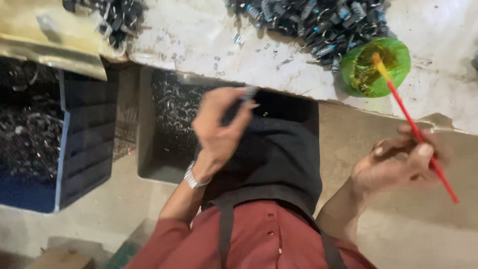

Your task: The person picks small metal padlock components one at a time from a large pile on the workbench, holds and turns each part in both hands, and uses a long-handled brush to apply liquid from a green cup onto the part. Treated parts are set back on the bench and the person reaches for the next component.

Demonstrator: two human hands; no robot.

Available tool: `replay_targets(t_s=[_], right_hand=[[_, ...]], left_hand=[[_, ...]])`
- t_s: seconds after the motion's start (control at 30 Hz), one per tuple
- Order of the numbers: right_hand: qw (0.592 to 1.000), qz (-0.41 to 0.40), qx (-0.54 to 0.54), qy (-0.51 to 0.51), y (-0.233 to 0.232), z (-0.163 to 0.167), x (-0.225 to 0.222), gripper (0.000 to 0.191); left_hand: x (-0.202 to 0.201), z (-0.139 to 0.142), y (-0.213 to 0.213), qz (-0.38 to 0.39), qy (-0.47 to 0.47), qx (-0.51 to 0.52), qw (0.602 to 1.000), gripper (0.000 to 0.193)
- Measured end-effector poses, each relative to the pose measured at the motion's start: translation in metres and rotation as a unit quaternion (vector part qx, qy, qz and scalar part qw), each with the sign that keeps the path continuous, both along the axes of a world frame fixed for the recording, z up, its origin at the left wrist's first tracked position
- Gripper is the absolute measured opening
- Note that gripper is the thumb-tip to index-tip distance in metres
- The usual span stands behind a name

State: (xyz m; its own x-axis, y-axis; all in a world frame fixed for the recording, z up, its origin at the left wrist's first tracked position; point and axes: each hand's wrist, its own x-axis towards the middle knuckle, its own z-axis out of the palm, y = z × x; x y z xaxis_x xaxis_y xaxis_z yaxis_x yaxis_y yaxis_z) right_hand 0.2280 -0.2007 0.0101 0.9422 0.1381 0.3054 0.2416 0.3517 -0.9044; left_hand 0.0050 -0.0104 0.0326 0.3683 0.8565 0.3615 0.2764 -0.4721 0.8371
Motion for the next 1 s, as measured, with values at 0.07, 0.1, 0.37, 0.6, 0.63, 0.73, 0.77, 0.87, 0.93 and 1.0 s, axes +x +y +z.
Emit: replay_targets(t_s=[0.07, 0.1, 0.37, 0.6, 0.63, 0.73, 0.77, 0.87, 0.93, 1.0], right_hand=[[0.990, 0.042, -0.133, -0.031, 0.005, 0.004, 0.010, 0.015], [0.985, 0.052, -0.164, -0.030, 0.007, 0.005, 0.011, 0.014], [0.942, 0.064, -0.327, -0.040, 0.008, 0.012, -0.006, 0.011], [0.900, 0.195, -0.381, -0.087, 0.036, 0.024, -0.041, 0.011], [0.893, 0.188, -0.392, -0.116, 0.046, 0.025, -0.047, 0.011], [0.837, 0.191, -0.442, -0.260, 0.078, 0.033, -0.048, 0.016], [0.806, 0.185, -0.458, -0.325, 0.088, 0.036, -0.049, 0.021], [0.738, 0.199, -0.521, -0.380, 0.114, 0.043, -0.051, 0.038], [0.705, 0.207, -0.559, -0.385, 0.123, 0.045, -0.053, 0.044], [0.673, 0.205, -0.586, -0.402, 0.128, 0.045, -0.053, 0.045]], left_hand=[[-0.006, -0.004, 0.001, 0.079, 0.043, 0.027, 0.996, 0.035], [-0.010, -0.004, 0.001, 0.116, 0.058, 0.045, 0.990, 0.040], [0.040, -0.005, 0.058, -0.023, 0.154, 0.195, 0.968, 0.040], [0.081, -0.017, 0.106, -0.025, 0.162, 0.254, 0.953, 0.033], [0.078, -0.016, 0.105, -0.020, 0.166, 0.257, 0.952, 0.032], [0.062, -0.013, 0.104, -0.021, 0.180, 0.263, 0.947, 0.028], [0.057, -0.011, 0.105, -0.009, 0.178, 0.271, 0.946, 0.028], [0.035, -0.006, 0.102, 0.016, 0.171, 0.284, 0.943, 0.029], [0.026, -0.002, 0.099, 0.030, 0.146, 0.275, 0.950, 0.028], [0.021, 0.003, 0.097, 0.037, 0.112, 0.212, 0.970, 0.025]])
